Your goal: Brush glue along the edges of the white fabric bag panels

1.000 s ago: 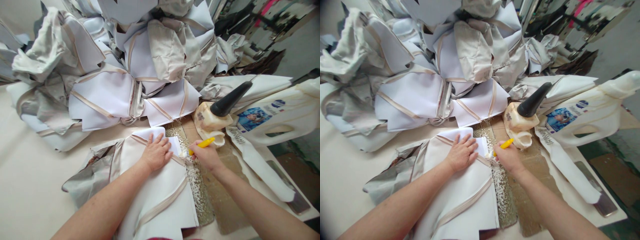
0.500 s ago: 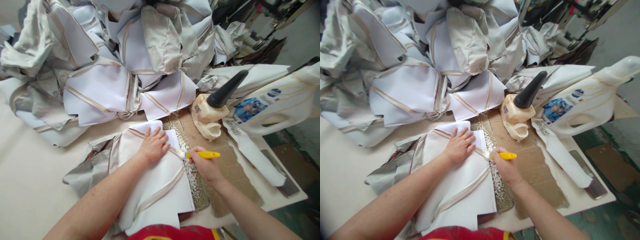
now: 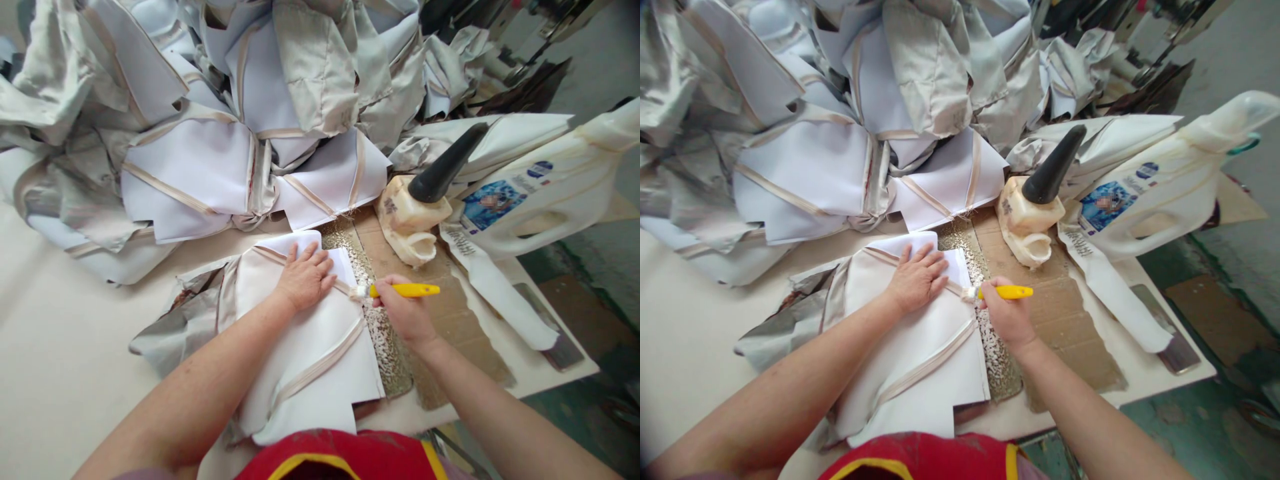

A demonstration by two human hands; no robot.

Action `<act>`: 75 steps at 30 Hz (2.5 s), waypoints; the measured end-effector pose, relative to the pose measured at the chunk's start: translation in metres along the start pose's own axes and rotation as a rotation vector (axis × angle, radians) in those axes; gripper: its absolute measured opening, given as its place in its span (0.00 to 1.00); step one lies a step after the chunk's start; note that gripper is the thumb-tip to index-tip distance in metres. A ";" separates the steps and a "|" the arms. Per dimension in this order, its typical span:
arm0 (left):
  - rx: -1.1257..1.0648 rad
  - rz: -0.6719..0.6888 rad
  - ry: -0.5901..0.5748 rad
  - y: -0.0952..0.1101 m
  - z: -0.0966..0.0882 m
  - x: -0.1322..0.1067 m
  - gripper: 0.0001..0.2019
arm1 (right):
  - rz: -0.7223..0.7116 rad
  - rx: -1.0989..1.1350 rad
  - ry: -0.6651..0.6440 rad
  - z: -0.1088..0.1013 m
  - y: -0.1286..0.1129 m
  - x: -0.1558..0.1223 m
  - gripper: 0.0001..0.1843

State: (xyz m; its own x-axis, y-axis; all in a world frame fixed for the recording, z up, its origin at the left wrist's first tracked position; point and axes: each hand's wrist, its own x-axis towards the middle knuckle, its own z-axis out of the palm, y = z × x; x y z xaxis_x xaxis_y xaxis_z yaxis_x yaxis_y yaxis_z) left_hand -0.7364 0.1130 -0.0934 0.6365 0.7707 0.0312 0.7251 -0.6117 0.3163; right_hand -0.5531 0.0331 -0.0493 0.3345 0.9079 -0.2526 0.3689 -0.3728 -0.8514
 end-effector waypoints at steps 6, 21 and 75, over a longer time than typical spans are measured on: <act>0.005 -0.001 0.008 -0.001 0.004 0.001 0.17 | 0.063 -0.056 -0.038 -0.003 0.020 -0.034 0.14; 0.037 0.006 -0.028 0.003 0.003 0.004 0.18 | 0.100 -0.098 0.022 -0.031 0.043 -0.114 0.16; 0.142 -0.293 -0.282 -0.048 -0.063 0.023 0.34 | -0.104 -0.060 -0.107 -0.009 0.017 0.014 0.14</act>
State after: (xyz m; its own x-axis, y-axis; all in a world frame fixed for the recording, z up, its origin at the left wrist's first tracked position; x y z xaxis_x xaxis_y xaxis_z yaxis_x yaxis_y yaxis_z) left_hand -0.7733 0.1709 -0.0479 0.4310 0.8483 -0.3075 0.9023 -0.4081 0.1389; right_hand -0.5346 0.0376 -0.0629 0.1985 0.9562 -0.2149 0.4491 -0.2837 -0.8473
